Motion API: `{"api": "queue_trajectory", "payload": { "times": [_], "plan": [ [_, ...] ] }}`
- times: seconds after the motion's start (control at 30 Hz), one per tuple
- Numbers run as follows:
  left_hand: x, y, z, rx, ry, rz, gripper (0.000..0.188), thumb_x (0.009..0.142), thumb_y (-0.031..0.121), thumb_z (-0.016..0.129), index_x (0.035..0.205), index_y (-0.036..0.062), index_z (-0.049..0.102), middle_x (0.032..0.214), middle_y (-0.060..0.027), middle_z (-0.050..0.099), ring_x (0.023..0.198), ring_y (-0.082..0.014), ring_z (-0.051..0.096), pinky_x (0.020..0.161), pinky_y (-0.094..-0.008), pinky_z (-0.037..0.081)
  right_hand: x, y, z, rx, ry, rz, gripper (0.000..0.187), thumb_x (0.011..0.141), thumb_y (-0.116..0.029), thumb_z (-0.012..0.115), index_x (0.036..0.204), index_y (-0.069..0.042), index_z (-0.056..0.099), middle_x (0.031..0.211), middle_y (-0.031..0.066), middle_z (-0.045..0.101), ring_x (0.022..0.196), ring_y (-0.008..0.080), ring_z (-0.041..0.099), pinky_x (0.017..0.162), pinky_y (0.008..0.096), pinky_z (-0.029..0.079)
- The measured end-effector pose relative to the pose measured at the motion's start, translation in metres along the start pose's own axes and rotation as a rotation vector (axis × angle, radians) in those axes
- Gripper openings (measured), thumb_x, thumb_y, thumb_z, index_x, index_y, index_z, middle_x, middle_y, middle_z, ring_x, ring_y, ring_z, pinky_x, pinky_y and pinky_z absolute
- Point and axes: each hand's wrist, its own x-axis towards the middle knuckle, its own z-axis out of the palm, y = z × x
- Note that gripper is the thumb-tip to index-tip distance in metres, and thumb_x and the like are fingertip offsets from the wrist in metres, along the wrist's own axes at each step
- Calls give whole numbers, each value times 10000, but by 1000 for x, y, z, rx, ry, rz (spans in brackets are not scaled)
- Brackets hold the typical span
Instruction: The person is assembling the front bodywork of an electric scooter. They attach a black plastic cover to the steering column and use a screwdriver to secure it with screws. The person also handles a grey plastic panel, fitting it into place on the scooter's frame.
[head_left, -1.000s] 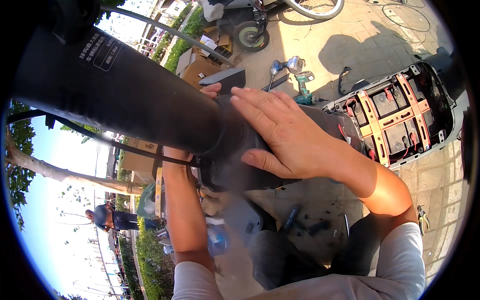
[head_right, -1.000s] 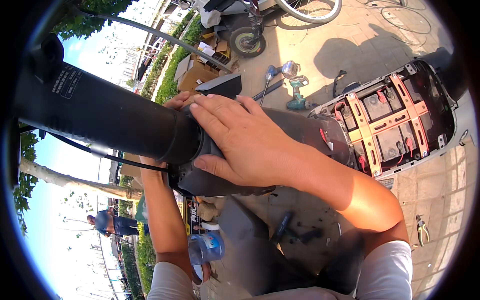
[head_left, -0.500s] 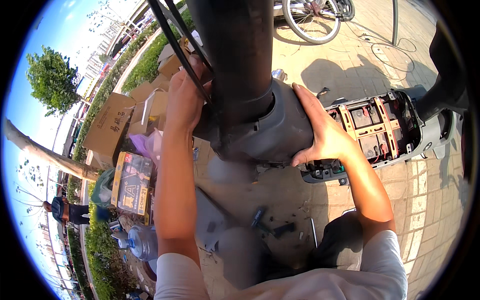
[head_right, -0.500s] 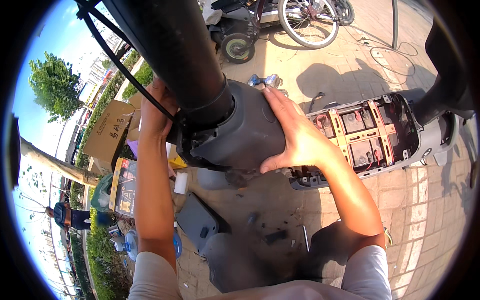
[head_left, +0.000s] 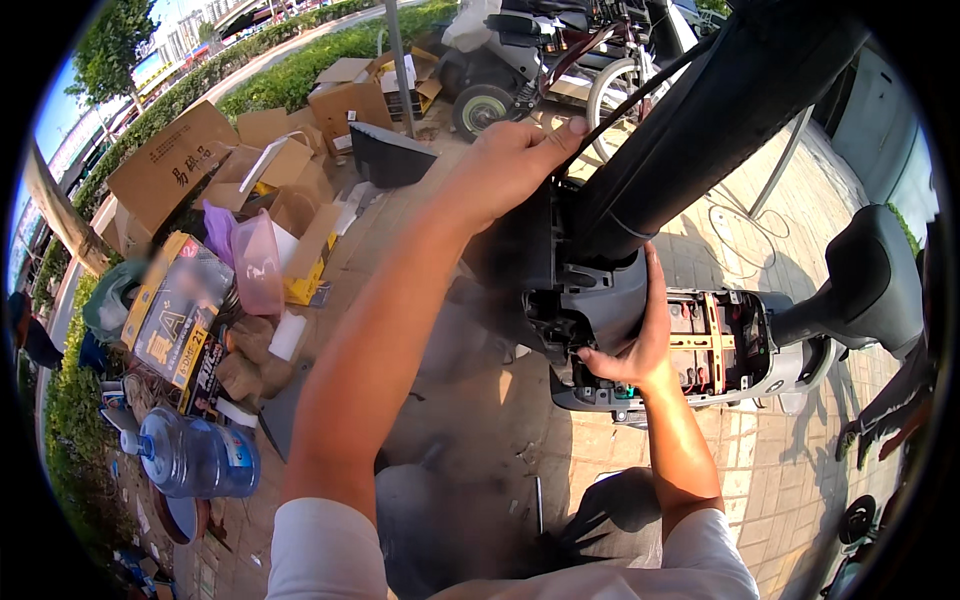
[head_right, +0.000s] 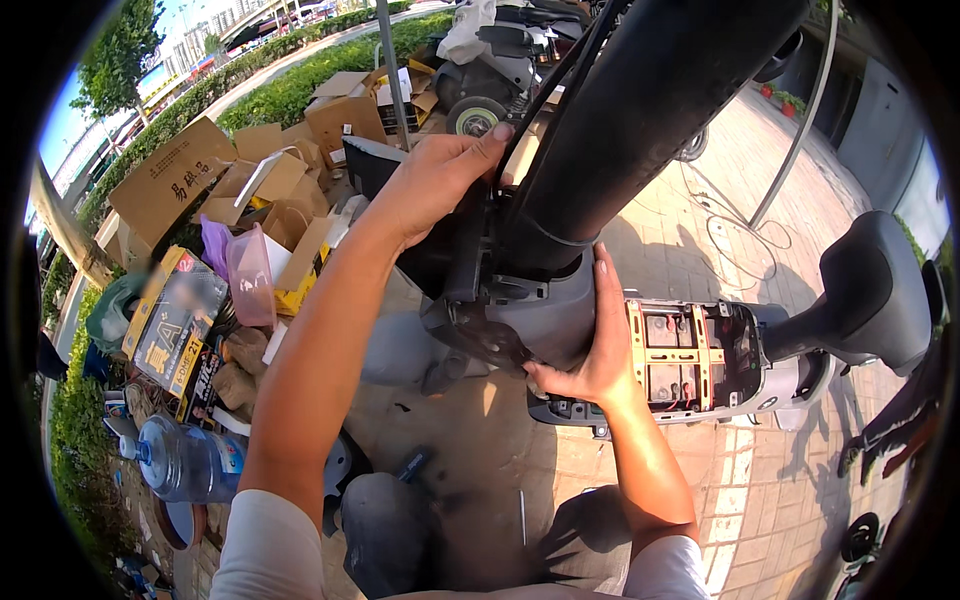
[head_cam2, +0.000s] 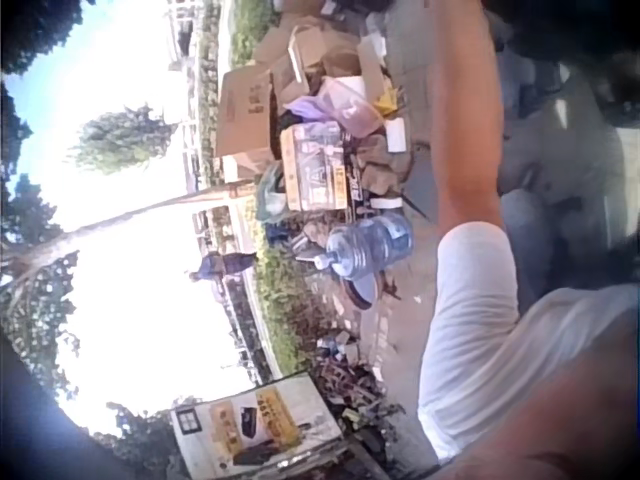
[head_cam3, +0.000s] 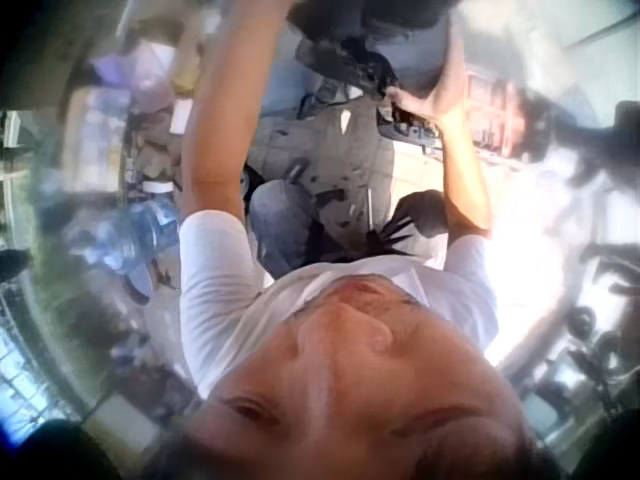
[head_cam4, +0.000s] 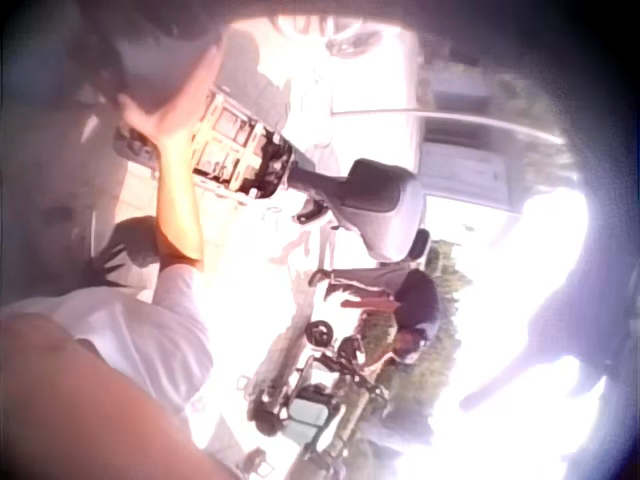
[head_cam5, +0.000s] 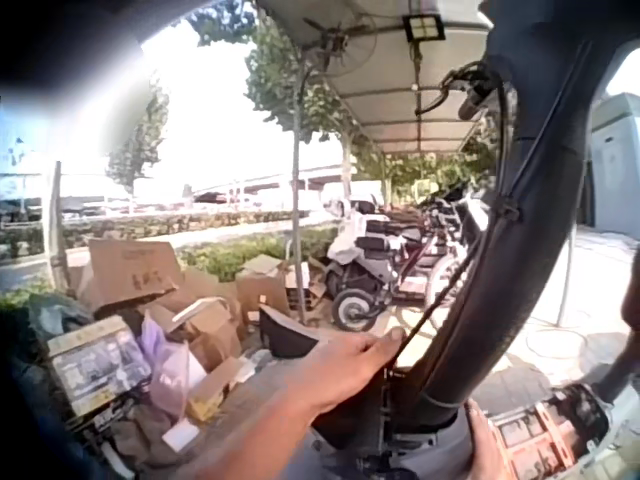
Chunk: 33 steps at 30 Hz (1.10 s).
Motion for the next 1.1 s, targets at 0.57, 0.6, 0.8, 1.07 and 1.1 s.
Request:
{"api": "queue_trajectory", "payload": {
  "times": [0.57,0.6,0.8,1.07,1.1],
  "plan": [
    [-5,-1,-1,52,-149,235,199,874,114,618,1000,-17,699,892,-55,695,870,-107,614,778,-253,470,18,-32,-4,-180,99,2,832,673,-177,786,1381,43,410,1437,339,395,1307,433,465,1080,465,384],
    [-5,-1,-1,42,-157,248,201,859,91,609,1002,-18,698,894,-57,693,868,-107,614,778,-251,470,21,-33,-5,-161,161,17,713,687,-157,767,1300,53,467,1408,328,426,1274,416,495,1048,457,416],
    [-7,3,-5,-3,-190,121,199,840,62,635,1002,-41,687,890,-75,690,867,-112,632,781,-269,484,17,-30,18,-233,358,-96,670,713,-116,726,1302,55,455,1364,302,465,1236,398,522,1018,449,451],
    [-3,-4,6,198,47,302,281,905,254,676,1013,-6,689,882,-165,702,824,-267,670,750,-368,502,18,-57,-3,183,78,388,1215,663,-379,890,1527,73,165,1524,233,324,1421,312,323,1169,413,245],
    [-2,-4,7,217,47,283,283,906,260,676,1017,0,690,890,-173,701,829,-284,671,757,-375,504,21,-54,-12,278,16,371,1300,635,-441,913,1534,81,133,1546,231,299,1440,312,298,1178,408,227]
  ]
}}
